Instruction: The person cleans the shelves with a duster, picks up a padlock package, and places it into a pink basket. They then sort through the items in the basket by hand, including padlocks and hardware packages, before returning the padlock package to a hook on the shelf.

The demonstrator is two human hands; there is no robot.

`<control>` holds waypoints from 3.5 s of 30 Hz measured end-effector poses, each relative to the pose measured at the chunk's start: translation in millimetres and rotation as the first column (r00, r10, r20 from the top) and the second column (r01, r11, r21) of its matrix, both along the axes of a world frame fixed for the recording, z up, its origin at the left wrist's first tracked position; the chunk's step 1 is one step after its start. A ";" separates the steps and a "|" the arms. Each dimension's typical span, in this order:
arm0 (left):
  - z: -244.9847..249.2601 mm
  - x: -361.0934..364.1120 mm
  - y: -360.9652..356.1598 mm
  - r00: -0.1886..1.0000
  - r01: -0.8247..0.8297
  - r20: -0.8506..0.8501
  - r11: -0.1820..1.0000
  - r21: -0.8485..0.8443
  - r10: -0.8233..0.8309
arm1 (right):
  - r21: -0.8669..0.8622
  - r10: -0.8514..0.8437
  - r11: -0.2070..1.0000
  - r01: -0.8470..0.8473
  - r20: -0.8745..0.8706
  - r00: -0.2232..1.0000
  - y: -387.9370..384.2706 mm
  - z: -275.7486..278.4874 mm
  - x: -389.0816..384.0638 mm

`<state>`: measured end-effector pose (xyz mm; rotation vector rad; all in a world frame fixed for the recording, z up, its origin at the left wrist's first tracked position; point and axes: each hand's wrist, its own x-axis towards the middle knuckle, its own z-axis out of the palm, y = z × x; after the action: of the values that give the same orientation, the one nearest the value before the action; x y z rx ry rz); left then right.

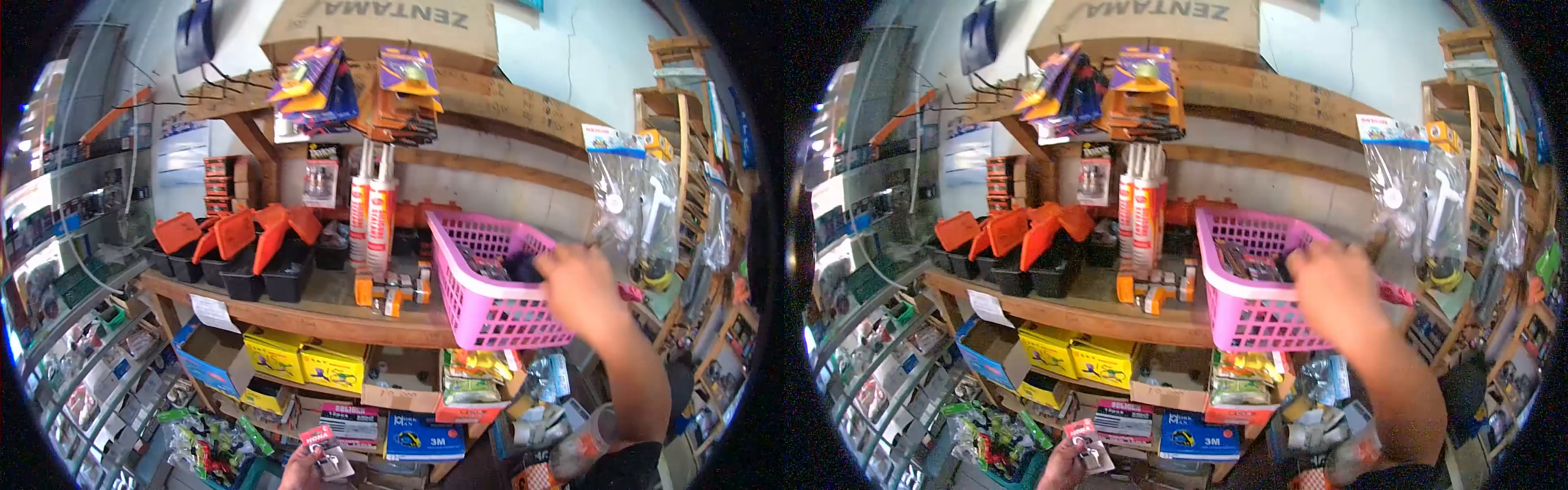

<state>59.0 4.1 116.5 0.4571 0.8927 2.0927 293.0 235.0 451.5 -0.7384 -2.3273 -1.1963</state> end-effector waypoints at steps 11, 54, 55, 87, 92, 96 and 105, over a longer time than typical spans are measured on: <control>190.9 2.7 17.0 0.851 0.114 -0.517 0.927 0.356 0.094 | 0.044 0.710 0.660 -0.750 0.291 0.641 -126.0 -41.8 -64.0; 217.8 -257.9 -36.9 0.639 0.305 -0.768 0.899 0.313 0.051 | -0.101 0.353 0.907 -0.409 -0.349 0.868 -168.7 163.0 -281.2; 215.8 -259.7 -36.3 0.637 0.306 -0.769 0.899 0.314 0.052 | -0.098 0.353 0.907 -0.409 -0.349 0.868 -169.2 164.2 -282.5; 140.0 -282.2 -73.4 0.749 0.242 -0.661 0.915 0.323 0.035 | -0.058 -0.395 0.918 0.391 -0.119 0.911 -143.6 144.7 -383.9; 143.9 -268.1 -68.0 0.665 0.213 -0.738 0.917 0.338 0.117 | 0.020 -0.423 0.904 0.428 -0.108 0.899 -136.7 137.6 -385.7; 154.6 -249.2 -59.6 0.660 0.204 -0.741 0.918 0.341 0.128 | 0.228 -0.429 0.865 0.446 -0.122 0.895 -143.7 113.8 -381.5; 211.1 -197.5 -44.4 0.470 0.187 -0.841 0.901 0.392 0.268 | -0.036 0.274 0.955 -0.293 0.478 0.835 -182.7 -28.9 -250.0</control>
<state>-138.4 -40.2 327.6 1.9477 0.9482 2.0226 43.0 52.4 422.6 -0.0614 -2.6712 -1.3968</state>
